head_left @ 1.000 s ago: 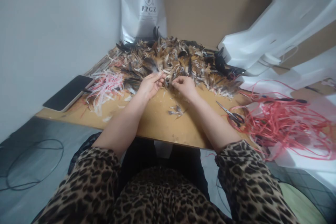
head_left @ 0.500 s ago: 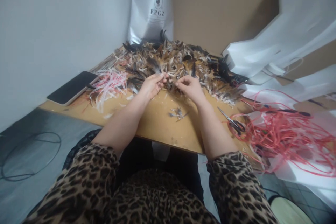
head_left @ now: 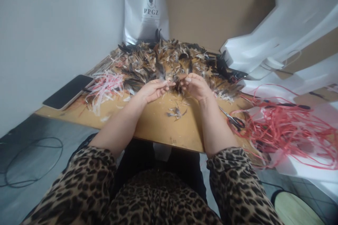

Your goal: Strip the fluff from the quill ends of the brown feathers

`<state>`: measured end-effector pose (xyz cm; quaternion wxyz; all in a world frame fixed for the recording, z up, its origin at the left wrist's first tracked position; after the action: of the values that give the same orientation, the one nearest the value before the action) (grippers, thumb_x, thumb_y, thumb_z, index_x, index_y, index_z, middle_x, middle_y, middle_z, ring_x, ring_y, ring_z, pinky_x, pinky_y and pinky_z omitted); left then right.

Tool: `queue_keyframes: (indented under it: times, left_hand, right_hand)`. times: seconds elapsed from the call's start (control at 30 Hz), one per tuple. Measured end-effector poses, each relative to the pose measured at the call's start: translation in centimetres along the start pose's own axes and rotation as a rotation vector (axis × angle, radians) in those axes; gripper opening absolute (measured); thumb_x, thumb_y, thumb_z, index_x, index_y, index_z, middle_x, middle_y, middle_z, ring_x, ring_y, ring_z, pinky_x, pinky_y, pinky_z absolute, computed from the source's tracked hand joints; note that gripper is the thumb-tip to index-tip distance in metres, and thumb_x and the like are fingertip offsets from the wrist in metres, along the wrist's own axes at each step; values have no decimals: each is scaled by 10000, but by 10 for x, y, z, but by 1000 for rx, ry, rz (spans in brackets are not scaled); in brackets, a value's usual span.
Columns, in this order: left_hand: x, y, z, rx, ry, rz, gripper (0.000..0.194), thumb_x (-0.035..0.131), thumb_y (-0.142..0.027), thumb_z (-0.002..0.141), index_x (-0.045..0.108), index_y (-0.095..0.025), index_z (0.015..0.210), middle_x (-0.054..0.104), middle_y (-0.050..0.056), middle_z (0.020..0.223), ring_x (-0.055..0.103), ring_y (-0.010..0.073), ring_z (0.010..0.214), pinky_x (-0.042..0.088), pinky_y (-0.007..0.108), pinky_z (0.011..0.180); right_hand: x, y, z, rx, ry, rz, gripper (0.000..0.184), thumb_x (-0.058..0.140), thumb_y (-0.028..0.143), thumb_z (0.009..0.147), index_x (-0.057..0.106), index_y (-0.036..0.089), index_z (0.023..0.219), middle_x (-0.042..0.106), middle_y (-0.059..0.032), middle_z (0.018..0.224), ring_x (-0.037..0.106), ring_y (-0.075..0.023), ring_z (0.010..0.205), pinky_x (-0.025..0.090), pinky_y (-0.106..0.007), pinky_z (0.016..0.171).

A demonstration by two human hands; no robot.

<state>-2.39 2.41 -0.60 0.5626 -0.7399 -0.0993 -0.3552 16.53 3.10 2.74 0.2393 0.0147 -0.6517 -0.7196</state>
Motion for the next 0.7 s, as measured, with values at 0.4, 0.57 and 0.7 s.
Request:
queue_keyframes:
  times: [0.4,0.57,0.7]
  left_hand:
    - [-2,2,7,87,-96,-27,103,579,-5,804,677,-36,805,703,89,771,626,43,567,479,97,503]
    - [1,3,7,71,-119,-35,104,579,-1,803,670,-43,774,663,47,638,626,51,535,477,96,494]
    - [0,5,7,47,-106,0,87,594,-20,802,675,-48,815,710,83,750,652,64,573,478,101,487]
  right_hand:
    - [15,-23,8,82,-150,-102,358,810,406,563,646,190,797,654,15,707,523,-69,545,363,-185,458]
    - [32,-33,8,-10,-299,-236,333,808,413,551,604,181,672,544,54,495,428,-57,435,289,-187,414]
    - [29,-32,10,-28,-331,-198,324,794,410,562,578,178,633,538,56,479,389,-45,408,266,-187,406]
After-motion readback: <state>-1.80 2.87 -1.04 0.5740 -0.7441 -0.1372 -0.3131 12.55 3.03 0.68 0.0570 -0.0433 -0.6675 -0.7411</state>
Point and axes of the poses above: each hand's wrist, its own z-axis towards the middle knuckle, its own x-axis out of the palm, y = z × x, the point moved 2 cm from there along z, towards the middle knuckle
